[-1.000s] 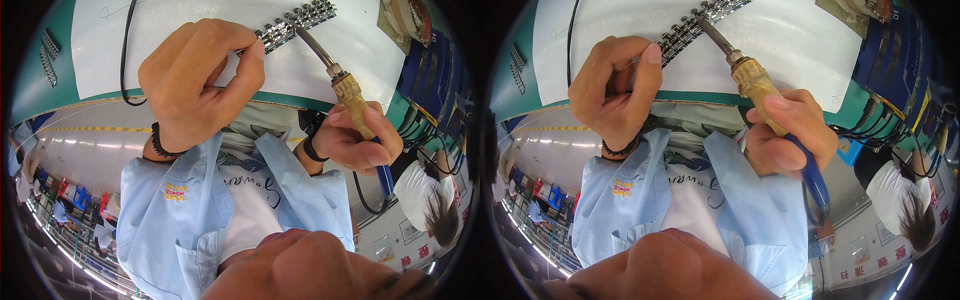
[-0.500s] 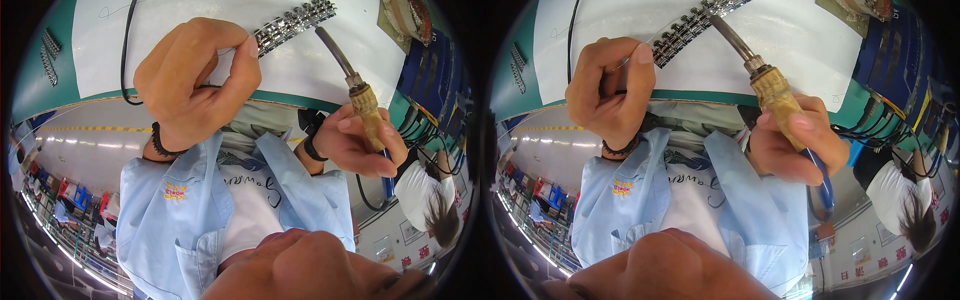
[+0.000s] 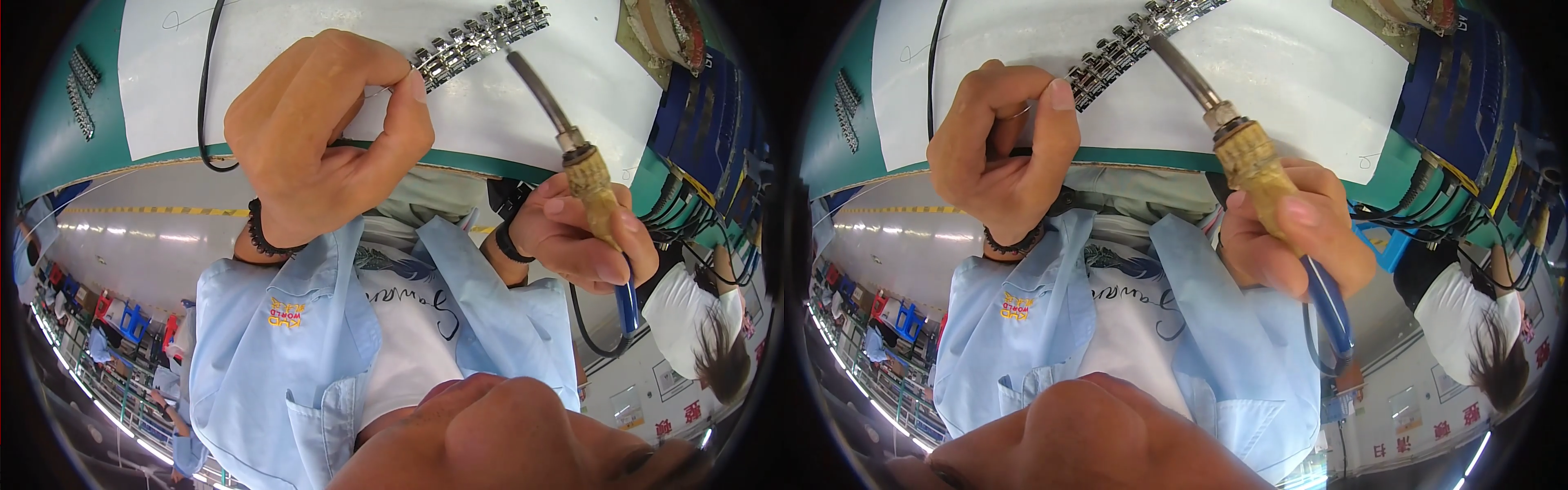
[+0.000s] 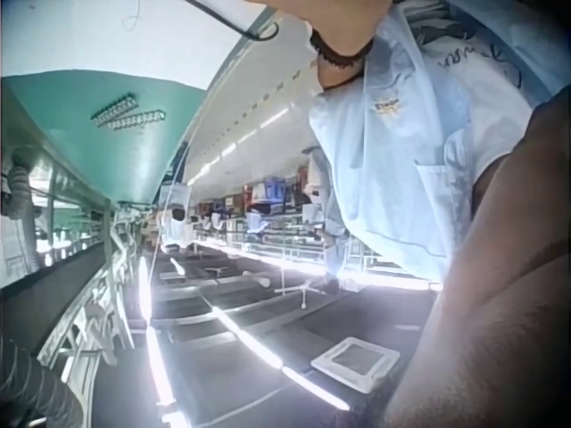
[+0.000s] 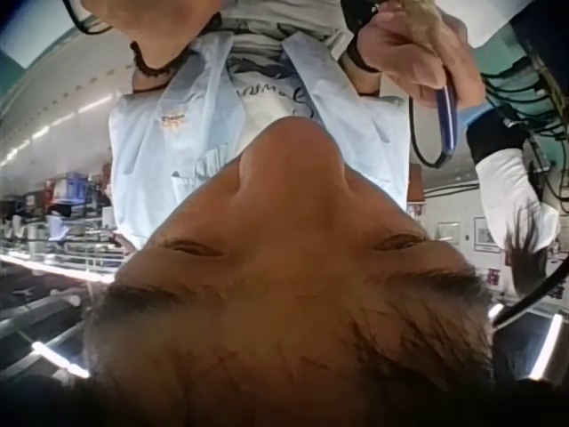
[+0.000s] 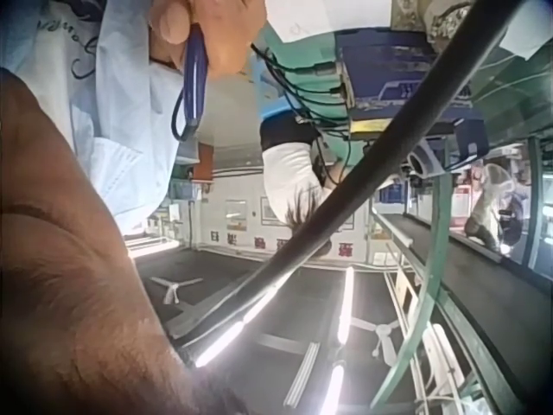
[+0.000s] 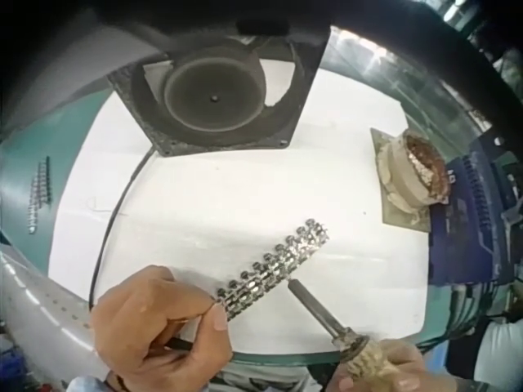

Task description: Soldering electronic components onto a printed circuit board strip.

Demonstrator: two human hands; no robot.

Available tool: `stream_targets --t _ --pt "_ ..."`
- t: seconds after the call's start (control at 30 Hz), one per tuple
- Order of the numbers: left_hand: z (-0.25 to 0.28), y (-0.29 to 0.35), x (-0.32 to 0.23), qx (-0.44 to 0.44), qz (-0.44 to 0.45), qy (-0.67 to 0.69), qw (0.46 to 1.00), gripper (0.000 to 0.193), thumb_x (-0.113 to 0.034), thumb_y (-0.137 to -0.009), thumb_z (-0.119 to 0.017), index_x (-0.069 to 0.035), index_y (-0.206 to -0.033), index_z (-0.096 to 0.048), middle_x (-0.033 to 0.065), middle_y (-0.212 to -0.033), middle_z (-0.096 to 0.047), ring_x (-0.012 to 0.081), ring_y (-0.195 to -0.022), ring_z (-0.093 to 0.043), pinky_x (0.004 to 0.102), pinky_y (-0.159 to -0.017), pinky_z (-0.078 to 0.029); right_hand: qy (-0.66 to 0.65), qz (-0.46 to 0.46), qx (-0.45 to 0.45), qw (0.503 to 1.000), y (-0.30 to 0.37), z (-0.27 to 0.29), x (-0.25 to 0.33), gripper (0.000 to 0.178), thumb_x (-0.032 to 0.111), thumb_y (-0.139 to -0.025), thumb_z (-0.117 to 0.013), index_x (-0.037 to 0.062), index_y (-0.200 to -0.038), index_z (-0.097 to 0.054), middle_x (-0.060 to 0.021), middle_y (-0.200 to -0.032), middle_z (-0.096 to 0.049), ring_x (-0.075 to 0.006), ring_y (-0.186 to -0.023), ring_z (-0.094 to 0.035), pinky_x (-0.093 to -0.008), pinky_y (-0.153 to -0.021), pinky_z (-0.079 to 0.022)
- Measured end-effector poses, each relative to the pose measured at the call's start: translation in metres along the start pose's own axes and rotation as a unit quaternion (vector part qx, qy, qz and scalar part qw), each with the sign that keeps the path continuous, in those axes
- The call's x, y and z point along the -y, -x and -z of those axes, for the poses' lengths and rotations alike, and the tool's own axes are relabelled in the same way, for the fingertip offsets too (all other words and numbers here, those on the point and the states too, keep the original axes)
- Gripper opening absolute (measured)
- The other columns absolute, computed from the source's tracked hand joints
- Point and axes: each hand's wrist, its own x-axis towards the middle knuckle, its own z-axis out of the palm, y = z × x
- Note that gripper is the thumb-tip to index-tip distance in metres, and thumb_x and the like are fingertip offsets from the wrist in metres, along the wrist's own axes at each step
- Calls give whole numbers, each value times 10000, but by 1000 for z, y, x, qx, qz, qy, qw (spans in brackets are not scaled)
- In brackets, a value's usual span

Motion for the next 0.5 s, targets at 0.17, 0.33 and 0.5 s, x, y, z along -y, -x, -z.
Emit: stream_targets --t 0.17,0.33,0.5 --pt "1 0 1 8 -1 2 1000 121 68 -763 -725 -7 -805 -639 -17 -626 -546 24 -499 -286 220 -478 -179 -6 27 55 998 -7 2 -1 477 434 -1079 -353 -12 -1076 -520 -50 -473 -521 -141 -390 -522 -251 -413 -459" --pt "-1 -1 4 1 -16 -3 1000 124 64 -755 -733 -8 -802 -643 -12 -637 -565 24 -492 -286 223 -470 -170 7 20 82 996 -10 4 1 472 429 -1080 -358 -12 -1060 -525 -56 -478 -533 -139 -390 -534 -262 -431 -474" --pt "-2 0 4 -5 -15 -3 1000 126 60 -752 -743 -13 -797 -650 -9 -655 -594 20 -487 -291 224 -461 -165 5 21 109 994 -12 5 4 481 441 -1072 -366 -13 -1062 -522 -63 -487 -538 -149 -398 -540 -267 -441 -498"
